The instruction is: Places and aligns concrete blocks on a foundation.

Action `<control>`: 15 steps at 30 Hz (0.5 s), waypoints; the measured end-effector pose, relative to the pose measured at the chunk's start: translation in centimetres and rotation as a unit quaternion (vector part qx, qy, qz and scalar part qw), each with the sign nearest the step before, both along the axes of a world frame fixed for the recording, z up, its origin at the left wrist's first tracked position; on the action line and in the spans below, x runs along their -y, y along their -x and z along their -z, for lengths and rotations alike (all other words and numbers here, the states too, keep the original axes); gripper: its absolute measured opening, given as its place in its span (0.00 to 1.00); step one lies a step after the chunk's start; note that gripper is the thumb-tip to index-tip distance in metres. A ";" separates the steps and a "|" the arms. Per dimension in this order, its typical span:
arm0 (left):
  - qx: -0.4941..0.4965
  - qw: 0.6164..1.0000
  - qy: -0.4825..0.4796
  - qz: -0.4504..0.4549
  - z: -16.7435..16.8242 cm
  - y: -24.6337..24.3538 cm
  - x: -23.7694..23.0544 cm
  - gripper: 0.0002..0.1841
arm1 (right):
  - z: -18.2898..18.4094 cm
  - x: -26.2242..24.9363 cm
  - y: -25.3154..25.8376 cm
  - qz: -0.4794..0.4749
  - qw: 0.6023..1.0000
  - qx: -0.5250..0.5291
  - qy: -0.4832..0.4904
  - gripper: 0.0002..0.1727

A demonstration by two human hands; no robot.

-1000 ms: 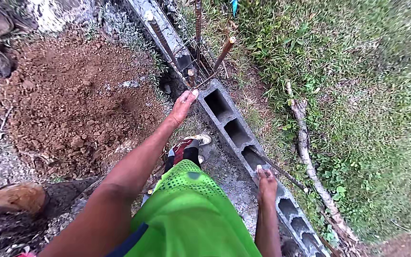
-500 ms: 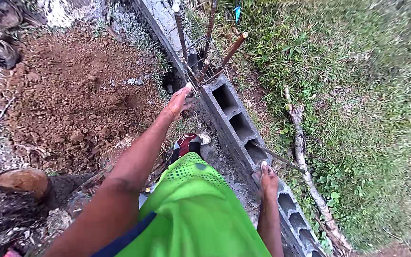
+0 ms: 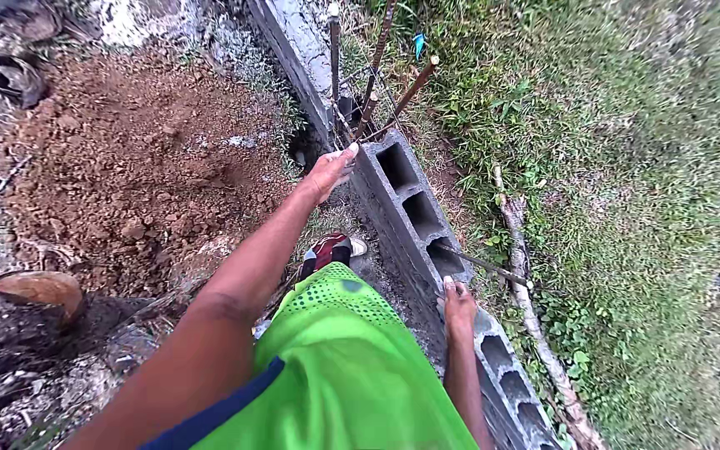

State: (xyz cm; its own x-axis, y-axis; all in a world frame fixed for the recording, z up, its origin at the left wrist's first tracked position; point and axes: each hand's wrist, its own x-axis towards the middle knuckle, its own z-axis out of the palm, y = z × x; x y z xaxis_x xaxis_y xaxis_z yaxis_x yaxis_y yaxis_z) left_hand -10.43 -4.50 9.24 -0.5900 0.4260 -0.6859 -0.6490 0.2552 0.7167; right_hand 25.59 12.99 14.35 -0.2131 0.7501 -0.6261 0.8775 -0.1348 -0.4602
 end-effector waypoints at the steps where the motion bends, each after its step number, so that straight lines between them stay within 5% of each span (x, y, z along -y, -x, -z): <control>1: 0.003 1.000 -0.011 0.014 0.2 0.2 -0.7 0.35 | 0.1 0.0 0.0 0.004 1.000 -0.007 0.002 0.23; 15: -0.051 0.998 -0.033 0.017 0.8 -0.3 -2.8 0.26 | 0.3 0.5 0.2 0.070 0.996 -0.044 0.012 0.21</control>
